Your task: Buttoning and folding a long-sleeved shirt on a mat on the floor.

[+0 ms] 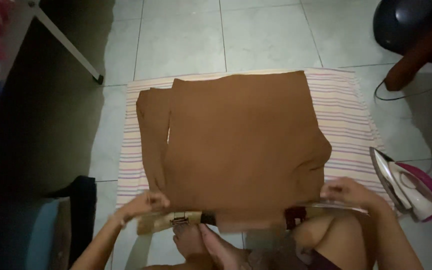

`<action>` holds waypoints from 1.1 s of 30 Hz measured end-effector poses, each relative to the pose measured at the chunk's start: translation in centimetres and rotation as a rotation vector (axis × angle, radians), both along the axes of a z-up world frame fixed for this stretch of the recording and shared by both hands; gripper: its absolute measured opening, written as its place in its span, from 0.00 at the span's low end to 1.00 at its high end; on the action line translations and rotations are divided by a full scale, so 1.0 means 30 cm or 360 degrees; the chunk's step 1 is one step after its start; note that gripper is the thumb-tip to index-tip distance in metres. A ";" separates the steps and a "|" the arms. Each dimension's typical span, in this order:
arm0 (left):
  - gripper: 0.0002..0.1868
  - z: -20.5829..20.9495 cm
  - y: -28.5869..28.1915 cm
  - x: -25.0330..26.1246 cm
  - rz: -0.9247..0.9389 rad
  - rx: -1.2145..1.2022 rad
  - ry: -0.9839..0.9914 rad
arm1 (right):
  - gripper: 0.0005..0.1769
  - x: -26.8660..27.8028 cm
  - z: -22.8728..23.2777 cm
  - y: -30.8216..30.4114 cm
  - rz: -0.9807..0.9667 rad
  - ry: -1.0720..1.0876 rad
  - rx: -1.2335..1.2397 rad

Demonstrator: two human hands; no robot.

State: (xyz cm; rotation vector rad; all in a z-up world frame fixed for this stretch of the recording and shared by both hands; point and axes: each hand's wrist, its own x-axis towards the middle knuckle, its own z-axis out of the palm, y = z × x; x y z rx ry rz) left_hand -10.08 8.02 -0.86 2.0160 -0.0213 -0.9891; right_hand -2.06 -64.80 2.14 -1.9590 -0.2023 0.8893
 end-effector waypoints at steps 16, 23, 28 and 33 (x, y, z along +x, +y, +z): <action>0.27 -0.036 -0.455 0.346 0.0746 0.1391 -0.1665 | 0.22 0.172 -0.078 0.531 -0.0715 -0.1337 -0.1116; 0.25 -0.189 -0.687 0.480 0.0993 0.0270 -0.0993 | 0.32 0.268 -0.145 0.791 -0.1185 0.0212 -0.0264; 0.23 -0.217 -0.773 0.535 0.1407 -0.0441 0.0010 | 0.22 0.264 -0.342 0.829 -0.1440 0.0210 0.0244; 0.16 -0.357 -0.807 0.581 0.1739 -0.0452 -0.0019 | 0.13 0.277 -0.292 0.902 -0.1793 0.0149 0.0469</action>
